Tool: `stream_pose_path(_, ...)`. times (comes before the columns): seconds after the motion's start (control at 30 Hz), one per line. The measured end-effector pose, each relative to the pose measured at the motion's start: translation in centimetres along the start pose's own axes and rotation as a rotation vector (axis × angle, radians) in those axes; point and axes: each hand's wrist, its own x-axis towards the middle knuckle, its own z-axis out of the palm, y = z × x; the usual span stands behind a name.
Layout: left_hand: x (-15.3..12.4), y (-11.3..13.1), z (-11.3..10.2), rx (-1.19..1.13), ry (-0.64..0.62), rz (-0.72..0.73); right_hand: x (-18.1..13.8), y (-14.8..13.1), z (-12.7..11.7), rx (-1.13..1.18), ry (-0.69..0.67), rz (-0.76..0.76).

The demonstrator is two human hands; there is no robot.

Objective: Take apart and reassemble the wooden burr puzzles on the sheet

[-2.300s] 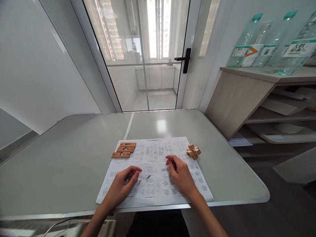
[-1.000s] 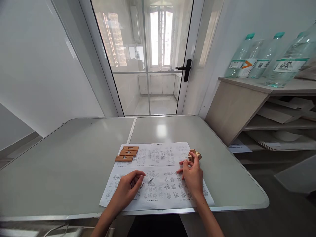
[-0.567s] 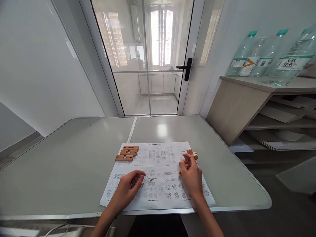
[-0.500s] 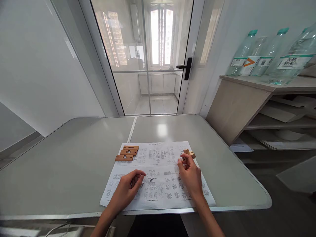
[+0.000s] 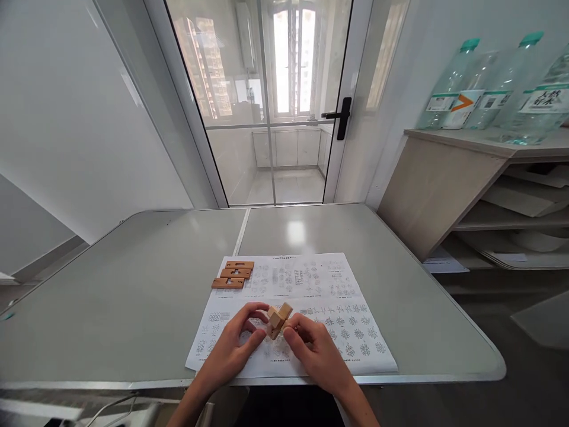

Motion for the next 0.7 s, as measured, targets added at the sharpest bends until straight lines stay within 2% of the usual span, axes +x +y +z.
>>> stream_pose_path(0.1, -0.1, 0.4, 0.5, -0.182, -0.085, -0.08, -0.1, -0.3, 0.1, 0.007, -0.045, -0.01)
stream_pose_path(0.2, 0.2, 0.8, 1.1, -0.263, -0.164, -0.164, -0.3, -0.6, 0.0, -0.015, -0.077, -0.031)
stream_pose_path(0.33, 0.4, 0.5, 1.7, -0.309, -0.088, -0.15, -0.3, -0.9, 0.0, -0.04, -0.074, -0.07)
stream_pose_path(0.5, 0.1, -0.9, 1.8, -0.431, 0.027, -0.128, 0.0, -0.6, 0.4, -0.054, 0.032, -0.036)
stream_pose_path(0.7, 0.0, -1.7, 2.3, -0.471, 0.014, -0.095, 0.7, -0.1, 0.5, -0.103, 0.084, 0.012)
